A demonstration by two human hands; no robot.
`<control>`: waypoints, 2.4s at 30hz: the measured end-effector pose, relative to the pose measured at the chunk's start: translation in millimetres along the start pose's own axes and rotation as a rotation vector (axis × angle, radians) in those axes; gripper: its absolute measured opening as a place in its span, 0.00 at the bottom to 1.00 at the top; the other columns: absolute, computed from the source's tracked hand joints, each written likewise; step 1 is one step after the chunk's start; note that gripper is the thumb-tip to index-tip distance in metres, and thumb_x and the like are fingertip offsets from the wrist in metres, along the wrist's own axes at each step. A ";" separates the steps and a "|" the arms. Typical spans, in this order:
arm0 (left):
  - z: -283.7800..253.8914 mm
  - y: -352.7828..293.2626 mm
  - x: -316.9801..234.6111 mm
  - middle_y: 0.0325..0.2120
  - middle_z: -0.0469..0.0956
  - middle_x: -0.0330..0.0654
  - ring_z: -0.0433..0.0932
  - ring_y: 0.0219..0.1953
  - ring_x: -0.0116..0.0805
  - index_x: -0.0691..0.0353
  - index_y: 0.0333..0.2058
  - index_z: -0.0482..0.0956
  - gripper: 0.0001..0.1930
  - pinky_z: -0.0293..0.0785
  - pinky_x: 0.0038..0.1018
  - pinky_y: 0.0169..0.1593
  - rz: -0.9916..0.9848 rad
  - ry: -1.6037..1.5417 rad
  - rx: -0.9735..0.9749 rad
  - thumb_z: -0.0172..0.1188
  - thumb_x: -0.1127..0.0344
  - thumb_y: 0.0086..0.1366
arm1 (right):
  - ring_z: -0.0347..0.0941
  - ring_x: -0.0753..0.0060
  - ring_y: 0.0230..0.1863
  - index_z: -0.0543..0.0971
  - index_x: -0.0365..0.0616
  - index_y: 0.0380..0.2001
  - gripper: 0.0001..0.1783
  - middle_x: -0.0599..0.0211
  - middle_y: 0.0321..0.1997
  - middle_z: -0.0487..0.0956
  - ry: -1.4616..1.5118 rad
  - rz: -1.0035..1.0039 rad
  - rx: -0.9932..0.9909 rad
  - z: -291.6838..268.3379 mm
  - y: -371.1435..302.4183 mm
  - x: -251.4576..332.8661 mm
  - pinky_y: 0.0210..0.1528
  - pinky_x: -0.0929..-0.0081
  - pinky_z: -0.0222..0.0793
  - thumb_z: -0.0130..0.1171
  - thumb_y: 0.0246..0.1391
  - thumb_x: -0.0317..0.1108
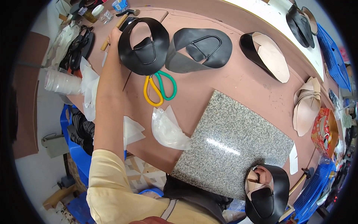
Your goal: Peeling and applying lining materials to shoe upper components at a workstation.
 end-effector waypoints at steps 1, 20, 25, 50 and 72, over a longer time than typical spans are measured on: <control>0.3 -0.2 4.8 0.53 0.75 0.51 0.68 0.60 0.55 0.61 0.49 0.78 0.32 0.65 0.52 0.57 0.008 -0.024 -0.059 0.64 0.44 0.52 | 0.72 0.72 0.45 0.74 0.40 0.46 0.19 0.62 0.49 0.75 -0.008 -0.011 -0.004 0.5 -3.9 2.7 0.42 0.73 0.70 0.61 0.52 0.36; -35.6 -24.5 30.5 0.40 0.81 0.56 0.78 0.47 0.52 0.64 0.48 0.80 0.37 0.70 0.41 0.55 0.262 -0.173 -0.442 0.71 0.40 0.45 | 0.72 0.70 0.50 0.73 0.40 0.49 0.22 0.59 0.51 0.74 -0.155 -0.207 -0.081 5.8 -68.3 48.1 0.47 0.73 0.71 0.61 0.53 0.38; -35.6 -30.1 28.8 0.47 0.77 0.60 0.73 0.53 0.55 0.68 0.54 0.74 0.45 0.66 0.43 0.60 0.229 -0.139 -0.461 0.70 0.38 0.45 | 0.72 0.70 0.51 0.73 0.40 0.50 0.23 0.59 0.52 0.74 -0.196 -0.243 -0.107 3.5 -74.5 57.1 0.48 0.73 0.71 0.61 0.53 0.39; -85.3 34.6 76.2 0.31 0.82 0.50 0.80 0.37 0.48 0.70 0.40 0.81 0.37 0.77 0.39 0.45 0.024 -0.998 -0.389 0.66 0.36 0.49 | 0.72 0.67 0.58 0.72 0.40 0.55 0.27 0.55 0.55 0.74 -0.417 -0.491 -0.384 -35.7 -178.9 102.2 0.54 0.72 0.71 0.61 0.54 0.41; -181.4 -377.8 -273.4 0.57 0.70 0.47 0.72 0.52 0.44 0.54 0.62 0.65 0.34 0.71 0.40 0.52 0.305 -2.608 0.935 0.54 0.39 0.65 | 0.73 0.48 0.57 0.69 0.45 0.62 0.36 0.48 0.56 0.76 -1.045 -1.074 -0.421 48.4 -107.1 330.6 0.58 0.59 0.68 0.60 0.55 0.53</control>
Point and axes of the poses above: each hand's wrist, its own y-axis towards the middle knuckle, its own z-axis out of the palm, x = y × z, the point moved 4 cm from there along y, towards the middle knuckle
